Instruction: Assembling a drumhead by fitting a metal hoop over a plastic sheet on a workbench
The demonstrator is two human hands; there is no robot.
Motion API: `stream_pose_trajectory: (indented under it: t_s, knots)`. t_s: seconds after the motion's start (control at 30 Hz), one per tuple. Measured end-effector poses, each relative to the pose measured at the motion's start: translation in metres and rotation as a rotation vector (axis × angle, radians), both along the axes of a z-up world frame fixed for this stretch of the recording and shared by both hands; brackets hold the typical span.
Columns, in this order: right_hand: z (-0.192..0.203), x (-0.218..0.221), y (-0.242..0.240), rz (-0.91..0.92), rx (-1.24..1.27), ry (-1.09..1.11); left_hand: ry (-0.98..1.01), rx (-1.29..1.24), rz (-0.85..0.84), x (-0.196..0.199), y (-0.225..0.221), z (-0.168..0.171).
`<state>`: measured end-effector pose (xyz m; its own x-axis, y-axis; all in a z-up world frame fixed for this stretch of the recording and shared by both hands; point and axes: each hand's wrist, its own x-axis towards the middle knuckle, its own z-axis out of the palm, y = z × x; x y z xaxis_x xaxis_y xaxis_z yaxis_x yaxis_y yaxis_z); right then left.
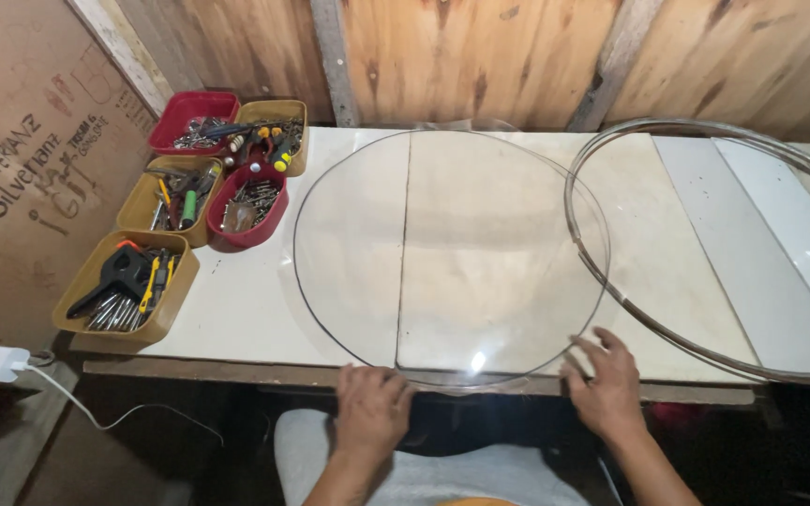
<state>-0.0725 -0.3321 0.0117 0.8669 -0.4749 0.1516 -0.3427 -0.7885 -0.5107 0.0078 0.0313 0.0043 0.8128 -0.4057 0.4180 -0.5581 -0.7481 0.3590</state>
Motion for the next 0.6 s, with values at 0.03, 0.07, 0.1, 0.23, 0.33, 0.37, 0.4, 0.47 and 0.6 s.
stream_pose_trajectory:
  t_s: [0.03,0.07,0.1,0.23,0.33,0.37,0.4,0.47,0.6]
  knots:
    - [-0.007,-0.002,-0.002,0.005,0.003,0.000,0.000,0.003,0.005,-0.005,-0.007,0.003]
    - [-0.014,-0.006,-0.004,-0.050,0.158,-0.164,-0.027,-0.026,-0.084,-0.010,-0.015,0.006]
    - [-0.021,-0.009,-0.007,-0.106,0.316,-0.326,-0.053,-0.054,-0.173,-0.016,-0.022,0.008]
    - [0.007,-0.012,-0.016,-0.278,0.296,-0.336,-0.006,-0.103,-0.326,-0.035,-0.047,0.031]
    - [0.004,-0.013,-0.031,-0.426,0.452,-0.308,-0.004,-0.171,-0.455,-0.046,-0.061,0.032]
    - [-0.008,-0.013,-0.039,-0.475,0.641,-0.371,0.003,-0.193,-0.499,-0.051,-0.065,0.033]
    - [-0.019,-0.013,-0.047,-0.520,0.831,-0.435,0.009,-0.216,-0.543,-0.055,-0.070,0.034]
    - [-0.019,-0.017,-0.046,-0.535,0.966,-0.493,0.036,-0.175,-0.589,-0.060,-0.075,0.028]
    - [-0.039,-0.027,-0.057,-0.472,1.063,-0.553,0.046,-0.040,-0.742,-0.064,-0.079,-0.002]
